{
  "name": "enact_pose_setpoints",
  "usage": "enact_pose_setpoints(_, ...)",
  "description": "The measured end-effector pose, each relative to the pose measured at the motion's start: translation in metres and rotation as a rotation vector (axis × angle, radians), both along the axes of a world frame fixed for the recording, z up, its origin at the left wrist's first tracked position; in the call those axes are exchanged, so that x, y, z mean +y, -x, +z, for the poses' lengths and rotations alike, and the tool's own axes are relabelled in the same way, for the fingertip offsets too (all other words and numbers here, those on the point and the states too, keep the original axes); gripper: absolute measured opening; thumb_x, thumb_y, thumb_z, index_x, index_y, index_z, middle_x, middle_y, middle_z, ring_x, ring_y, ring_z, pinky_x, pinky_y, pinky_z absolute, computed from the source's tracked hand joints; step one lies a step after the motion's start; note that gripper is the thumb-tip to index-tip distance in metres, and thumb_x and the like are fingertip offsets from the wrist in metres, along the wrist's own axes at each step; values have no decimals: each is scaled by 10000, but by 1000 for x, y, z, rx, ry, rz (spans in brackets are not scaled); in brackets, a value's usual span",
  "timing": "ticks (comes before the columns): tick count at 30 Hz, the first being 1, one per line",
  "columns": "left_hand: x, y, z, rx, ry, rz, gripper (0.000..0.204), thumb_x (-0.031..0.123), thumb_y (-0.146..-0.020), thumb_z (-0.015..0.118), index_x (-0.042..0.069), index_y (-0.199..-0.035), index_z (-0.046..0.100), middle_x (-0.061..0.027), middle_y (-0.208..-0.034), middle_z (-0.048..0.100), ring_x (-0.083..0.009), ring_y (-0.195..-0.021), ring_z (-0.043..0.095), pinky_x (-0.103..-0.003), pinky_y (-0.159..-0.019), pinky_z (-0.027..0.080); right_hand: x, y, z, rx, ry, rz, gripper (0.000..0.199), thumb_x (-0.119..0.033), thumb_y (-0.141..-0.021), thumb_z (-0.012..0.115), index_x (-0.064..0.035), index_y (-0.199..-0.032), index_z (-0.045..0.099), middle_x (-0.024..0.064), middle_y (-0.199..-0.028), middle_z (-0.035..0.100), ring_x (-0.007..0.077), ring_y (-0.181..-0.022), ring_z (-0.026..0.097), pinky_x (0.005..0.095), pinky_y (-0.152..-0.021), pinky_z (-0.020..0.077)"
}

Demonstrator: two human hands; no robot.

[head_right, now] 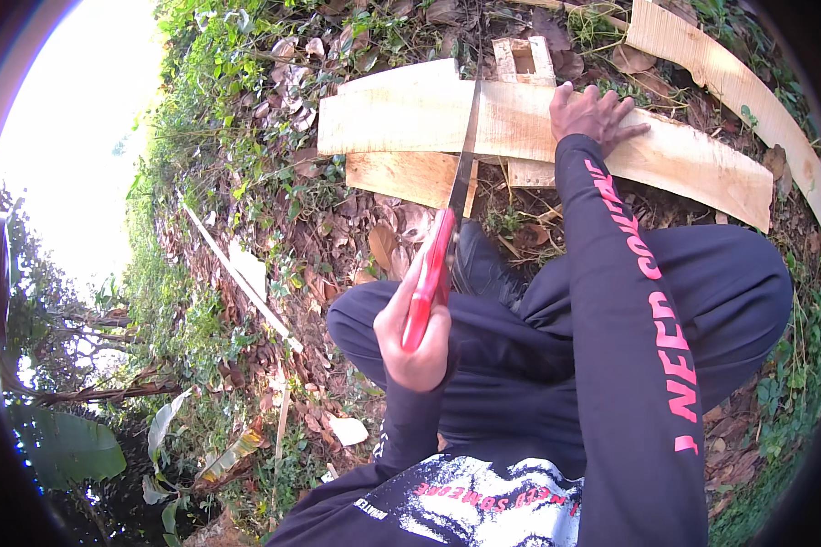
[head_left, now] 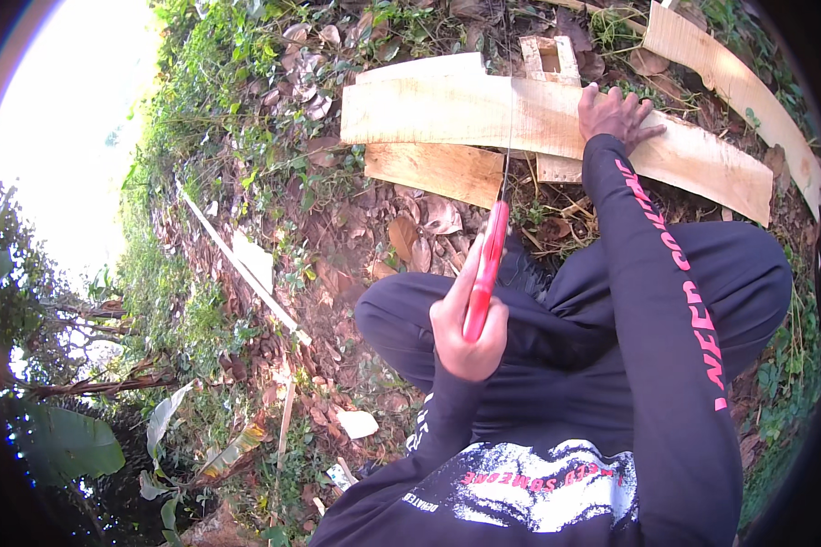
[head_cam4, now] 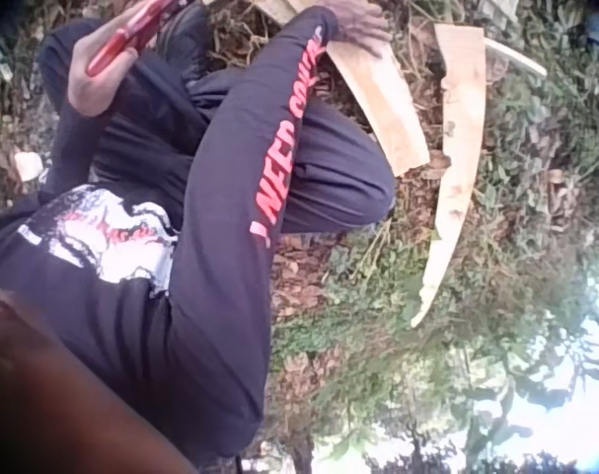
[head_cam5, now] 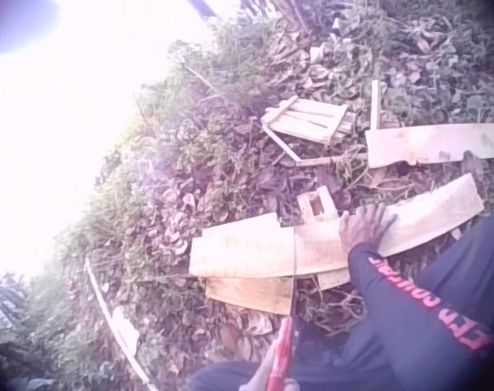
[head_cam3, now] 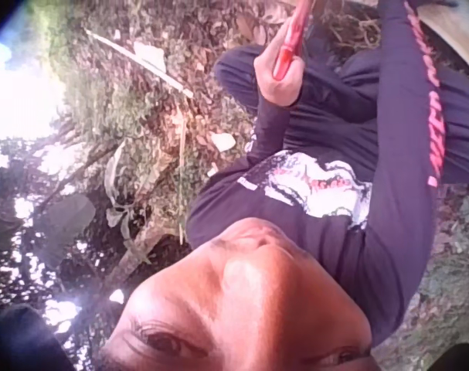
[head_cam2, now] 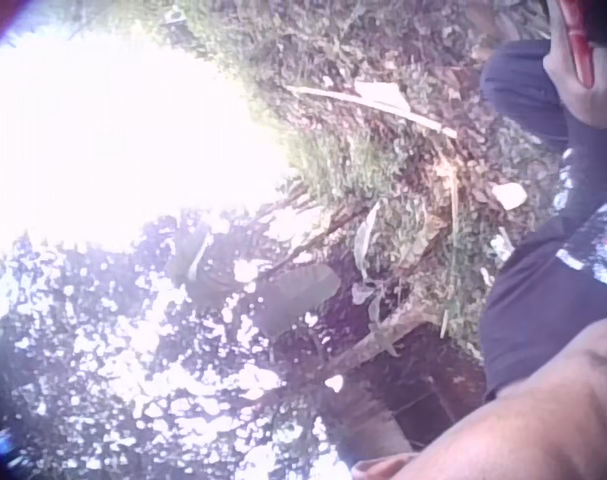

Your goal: The person sits on the ground and uses a red hand saw to cut a wooden plank resting on a small wooden frame. The person repeatedly saws back and forth along the plank, adjusting the wood's position as needed.

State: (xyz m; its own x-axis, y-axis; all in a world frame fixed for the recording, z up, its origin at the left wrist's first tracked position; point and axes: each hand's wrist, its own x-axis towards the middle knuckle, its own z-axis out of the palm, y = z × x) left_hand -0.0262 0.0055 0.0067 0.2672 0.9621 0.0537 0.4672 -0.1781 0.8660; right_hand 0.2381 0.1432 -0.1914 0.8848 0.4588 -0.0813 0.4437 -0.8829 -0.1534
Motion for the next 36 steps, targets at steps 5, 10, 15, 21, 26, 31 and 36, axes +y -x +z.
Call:
enact_pose_setpoints(5, 68, -42, -55, -74, -84, -19, 626, -54, -777, 542, -52, -1403, 536, -213, -1033, 712, -173, -684, 617, -290, -670, 516, 0, 8, 6, -1, -53, 19, 583, -551, -952, 402, -136, -1230, 703, 136, -1394, 562, 349, -1475, 300, 724, -1188, 40)
enact_pose_setpoints(10, 2, -25, -4, -220, 183, -24, 646, -132, -767, 427, -181, -1411, 449, -327, -1471, 478, -347, -1399, 475, -410, -1158, 368, -8, -7, -7, -55, -52, -12, 585, -543, -942, 414, -115, -1217, 702, 149, -1368, 580, 364, -1458, 334, 728, -1185, 30)
enact_pose_setpoints(15, 40, -46, -37, -181, 97, 48, 543, -116, -802, 442, -156, -1336, 534, -237, -1179, 636, -256, -1034, 638, -353, -910, 504, -14, -2, 1, -23, -121, 31, 565, -541, -948, 439, -102, -1178, 710, 164, -1362, 575, 375, -1446, 343, 740, -1175, 47)
enact_pose_setpoints(21, 47, -48, -36, -54, 85, -18, 493, -92, -820, 441, -86, -1290, 588, -97, -1025, 567, -122, -866, 476, -269, -735, 385, -11, -4, -2, -40, -199, 12, 528, -522, -932, 479, -77, -1056, 734, 173, -1273, 592, 382, -1398, 363, 757, -1165, 49)
enact_pose_setpoints(26, 6, -27, -21, -162, 223, 56, 678, -160, -741, 377, -140, -1410, 484, -252, -1412, 547, -230, -1277, 526, -305, -1046, 400, -9, 1, 0, -15, -159, 29, 523, -516, -927, 478, -94, -1103, 732, 163, -1285, 602, 377, -1411, 361, 760, -1164, 49)
enact_pose_setpoints(31, 71, -66, -39, 40, 89, 19, 541, -89, -811, 492, -116, -1348, 555, -224, -1177, 690, -163, -1068, 661, -243, -939, 482, -4, 0, -1, 0, -149, 32, 509, -514, -924, 479, -129, -1132, 740, 152, -1311, 598, 372, -1423, 351, 754, -1167, 42)
enact_pose_setpoints(36, -20, -8, -2, -126, 172, 52, 701, -144, -742, 414, -75, -1434, 502, -222, -1382, 613, -191, -1232, 627, -243, -939, 482, -8, -4, -4, 2, -110, 20, 531, -535, -939, 457, -144, -1171, 731, 146, -1340, 582, 364, -1436, 328, 750, -1169, 42)
